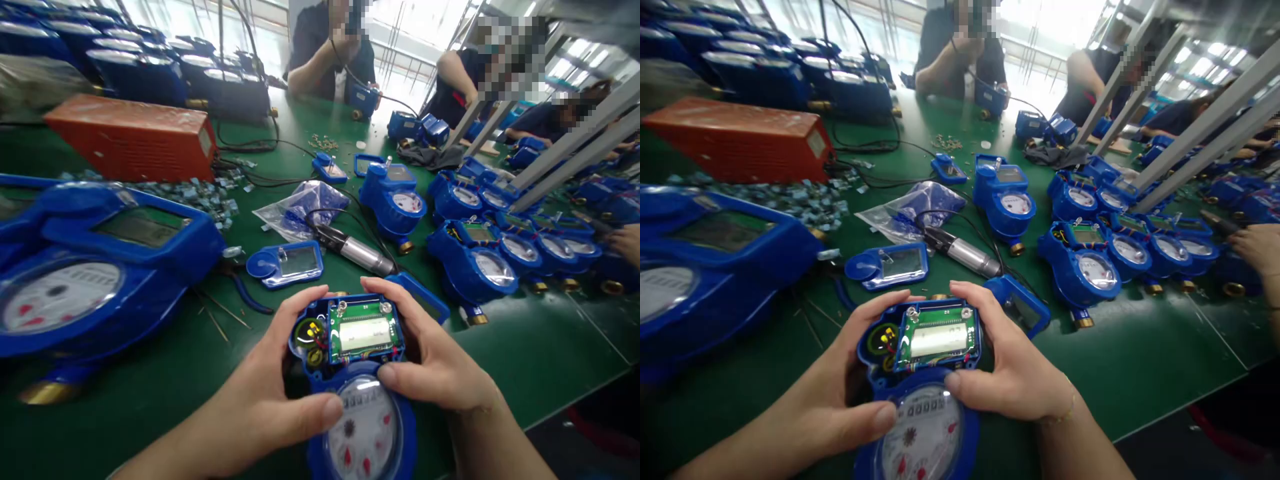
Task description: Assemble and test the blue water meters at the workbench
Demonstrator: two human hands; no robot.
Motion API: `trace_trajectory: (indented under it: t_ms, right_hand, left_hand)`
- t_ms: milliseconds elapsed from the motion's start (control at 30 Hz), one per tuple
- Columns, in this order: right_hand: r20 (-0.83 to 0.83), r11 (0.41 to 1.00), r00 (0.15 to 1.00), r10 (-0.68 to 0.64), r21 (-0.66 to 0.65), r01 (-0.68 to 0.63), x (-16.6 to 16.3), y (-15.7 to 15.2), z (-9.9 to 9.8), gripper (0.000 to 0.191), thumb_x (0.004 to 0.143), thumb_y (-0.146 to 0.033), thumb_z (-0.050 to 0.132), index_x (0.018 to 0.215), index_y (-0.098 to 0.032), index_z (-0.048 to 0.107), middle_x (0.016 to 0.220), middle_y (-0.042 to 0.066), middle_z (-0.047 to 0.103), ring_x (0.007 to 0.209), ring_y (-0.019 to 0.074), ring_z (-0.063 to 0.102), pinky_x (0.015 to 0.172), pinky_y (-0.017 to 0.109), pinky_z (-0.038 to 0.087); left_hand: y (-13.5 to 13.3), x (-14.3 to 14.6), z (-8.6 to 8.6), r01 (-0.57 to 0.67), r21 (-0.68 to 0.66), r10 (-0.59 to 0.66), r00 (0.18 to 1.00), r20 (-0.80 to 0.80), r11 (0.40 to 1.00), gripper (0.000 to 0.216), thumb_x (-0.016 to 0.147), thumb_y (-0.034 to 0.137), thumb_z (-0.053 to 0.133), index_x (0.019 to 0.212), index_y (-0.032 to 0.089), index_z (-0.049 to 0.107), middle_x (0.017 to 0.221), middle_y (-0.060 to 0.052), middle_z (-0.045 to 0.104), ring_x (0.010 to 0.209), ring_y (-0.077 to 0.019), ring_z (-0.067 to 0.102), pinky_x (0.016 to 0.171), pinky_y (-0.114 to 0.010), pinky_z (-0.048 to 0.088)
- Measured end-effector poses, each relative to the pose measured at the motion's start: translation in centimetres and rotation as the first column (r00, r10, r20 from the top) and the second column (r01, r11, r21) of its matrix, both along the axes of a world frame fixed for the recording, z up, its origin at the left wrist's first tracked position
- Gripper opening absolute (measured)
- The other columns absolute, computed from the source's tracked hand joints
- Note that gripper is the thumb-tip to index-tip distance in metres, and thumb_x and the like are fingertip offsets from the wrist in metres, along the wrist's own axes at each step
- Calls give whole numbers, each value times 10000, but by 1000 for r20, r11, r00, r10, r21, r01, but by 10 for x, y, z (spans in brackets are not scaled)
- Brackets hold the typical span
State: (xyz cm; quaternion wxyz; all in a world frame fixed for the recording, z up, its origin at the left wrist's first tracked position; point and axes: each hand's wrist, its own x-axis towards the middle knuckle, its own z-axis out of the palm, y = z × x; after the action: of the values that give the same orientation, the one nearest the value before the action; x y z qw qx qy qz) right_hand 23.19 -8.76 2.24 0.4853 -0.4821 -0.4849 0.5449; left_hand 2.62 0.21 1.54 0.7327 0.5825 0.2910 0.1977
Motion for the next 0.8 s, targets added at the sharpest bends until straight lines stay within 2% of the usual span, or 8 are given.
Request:
trace_trajectory:
  t_ms: [167, 333, 500, 667, 800]
  right_hand:
    - [139, 1000, 990, -10, 9, 9, 4, -2, 0, 723, 755, -247, 663, 1389, -264, 316, 1451, 31, 335, 1348, 282, 308, 1101, 440, 318]
    - [205, 1000, 979, -4, 8, 3, 4, -3, 1, 718, 750, -215, 620, 1395, -263, 306, 1467, 4, 309, 1367, 282, 268, 1117, 451, 296]
    - [182, 1000, 983, -12, -3, 13, 4, -3, 2, 728, 730, -180, 608, 1391, -268, 315, 1461, -5, 322, 1361, 284, 282, 1107, 447, 316]
    - [93, 1000, 995, -29, -9, 30, 2, -3, 0, 736, 720, -149, 619, 1388, -258, 330, 1454, 10, 335, 1343, 286, 315, 1114, 459, 295]
    - [17, 999, 999, -36, -9, 36, 1, -3, -1, 739, 709, -121, 641, 1374, -254, 348, 1445, 31, 345, 1314, 284, 362, 1106, 450, 312]
  left_hand:
    - [-4, 2, 1, -38, -131, 41, 999, 20, 991, 844, 623, 259, 792, 1328, 345, 336, 1276, -29, 537, 1142, -374, 536, 899, -467, 509]
    - [-3, -1, -4, -5, -140, 8, 1000, 24, 990, 833, 648, 225, 772, 1330, 380, 320, 1293, -14, 521, 1113, -369, 558, 832, -445, 545]
    - [-2, -4, -7, 14, -111, -14, 1000, 5, 994, 855, 653, 231, 770, 1346, 386, 292, 1315, -21, 503, 1108, -381, 557, 801, -447, 557]
    - [-4, -2, -4, 7, -105, -5, 1000, 22, 994, 822, 664, 242, 766, 1332, 364, 303, 1279, -39, 522, 1068, -352, 591, 780, -426, 575]
    - [-4, 1, -2, 9, -14, -8, 999, 39, 1000, 802, 673, 253, 764, 1328, 347, 311, 1286, -54, 511, 1068, -319, 600, 788, -389, 582]
